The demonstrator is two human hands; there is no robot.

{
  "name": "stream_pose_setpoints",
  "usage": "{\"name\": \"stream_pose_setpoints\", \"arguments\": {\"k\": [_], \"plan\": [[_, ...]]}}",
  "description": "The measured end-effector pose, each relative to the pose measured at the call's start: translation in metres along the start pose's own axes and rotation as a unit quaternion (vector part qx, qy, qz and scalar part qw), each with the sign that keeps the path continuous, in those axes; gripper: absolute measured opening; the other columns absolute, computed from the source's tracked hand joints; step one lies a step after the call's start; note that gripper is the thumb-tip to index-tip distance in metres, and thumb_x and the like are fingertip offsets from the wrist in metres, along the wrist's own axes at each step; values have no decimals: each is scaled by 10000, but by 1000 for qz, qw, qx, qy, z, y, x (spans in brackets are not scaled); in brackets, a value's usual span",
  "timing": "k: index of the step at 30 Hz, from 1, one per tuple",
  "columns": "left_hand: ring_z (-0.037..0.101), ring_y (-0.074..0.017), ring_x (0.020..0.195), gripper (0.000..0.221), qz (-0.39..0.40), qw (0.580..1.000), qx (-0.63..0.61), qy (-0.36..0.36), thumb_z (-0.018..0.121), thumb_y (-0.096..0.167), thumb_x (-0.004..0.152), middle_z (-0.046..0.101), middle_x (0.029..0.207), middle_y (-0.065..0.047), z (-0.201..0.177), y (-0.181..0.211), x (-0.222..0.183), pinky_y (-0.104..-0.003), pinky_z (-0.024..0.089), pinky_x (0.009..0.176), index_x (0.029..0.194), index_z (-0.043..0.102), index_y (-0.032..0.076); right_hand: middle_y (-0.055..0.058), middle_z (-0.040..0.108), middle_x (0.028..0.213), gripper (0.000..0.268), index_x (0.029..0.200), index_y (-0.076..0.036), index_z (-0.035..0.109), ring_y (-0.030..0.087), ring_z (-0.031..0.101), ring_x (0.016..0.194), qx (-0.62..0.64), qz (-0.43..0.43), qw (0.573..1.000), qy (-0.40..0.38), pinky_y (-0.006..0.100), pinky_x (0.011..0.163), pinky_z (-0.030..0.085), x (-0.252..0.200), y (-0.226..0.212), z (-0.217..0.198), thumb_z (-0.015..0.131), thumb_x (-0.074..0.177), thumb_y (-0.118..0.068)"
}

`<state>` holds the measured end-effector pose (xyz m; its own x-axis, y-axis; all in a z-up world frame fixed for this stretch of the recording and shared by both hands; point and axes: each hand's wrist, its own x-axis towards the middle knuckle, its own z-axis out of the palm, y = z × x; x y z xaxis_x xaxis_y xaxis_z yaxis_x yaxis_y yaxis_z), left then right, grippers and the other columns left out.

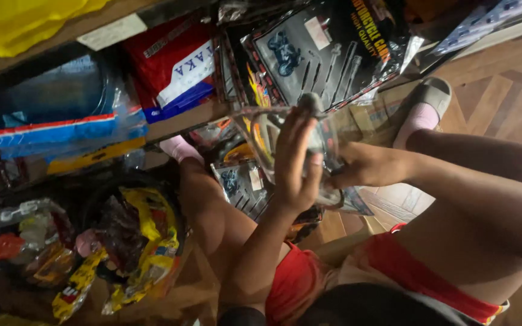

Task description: Inspecting and organizing packaged motorcycle cables in a storage area.

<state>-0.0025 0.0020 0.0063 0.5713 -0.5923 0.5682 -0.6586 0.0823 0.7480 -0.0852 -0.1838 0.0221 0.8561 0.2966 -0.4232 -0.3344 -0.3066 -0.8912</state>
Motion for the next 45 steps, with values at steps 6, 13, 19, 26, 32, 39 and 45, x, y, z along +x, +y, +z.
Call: {"name": "stream_pose_setpoints", "arguments": {"k": [6,13,19,26,32,39,45], "plan": [[543,-275,1429,401,78,994,-2,-78,453,189,1123,553,1534,-116,15,12,-16,-456,350,1261,1502,508,68,114,720,1091,256,1122,20,677,194,679,1000,47,-200,977,58,362,833,577,8,74,-5,703,882,-67],[495,-350,1429,513,115,972,191,-81,545,391,1044,567,1451,-127,-6,1,5,-600,246,1213,1406,594,32,81,705,963,256,1127,-22,635,172,712,863,139,-61,988,30,349,731,612,-1,42,-9,661,878,-76],[477,-333,1487,343,61,972,226,4,509,295,1087,593,1436,-50,-10,-42,6,-575,269,1268,1295,656,65,94,712,819,281,1022,-11,725,167,664,786,-64,19,991,115,335,693,537,0,29,-2,811,825,-192],[538,-317,1428,183,-90,984,-6,152,487,154,1113,513,1570,-179,-1,-60,4,-526,395,1211,1189,566,7,68,701,864,307,1044,-24,741,144,651,798,-70,-18,993,97,345,689,533,1,30,6,799,820,-225],[473,-348,1432,162,-62,996,38,52,502,131,1083,573,1400,-162,30,-43,-21,-584,202,1295,1191,549,21,119,722,883,290,1047,-19,729,187,633,836,15,82,987,136,343,745,514,11,58,0,765,826,-204],[372,-381,1571,105,30,992,80,-87,543,150,1023,507,1563,-114,56,-16,-37,-668,146,1315,1126,558,130,125,722,1021,391,1127,17,643,202,694,902,515,-9,841,168,296,845,555,-1,17,-24,563,746,-26],[299,-293,1579,132,229,953,138,-141,625,239,1126,393,1659,-8,56,-24,-56,-664,238,1329,1173,521,174,136,706,964,250,1139,51,652,209,651,754,409,54,875,255,334,585,516,-6,42,-20,610,902,-18]]}}
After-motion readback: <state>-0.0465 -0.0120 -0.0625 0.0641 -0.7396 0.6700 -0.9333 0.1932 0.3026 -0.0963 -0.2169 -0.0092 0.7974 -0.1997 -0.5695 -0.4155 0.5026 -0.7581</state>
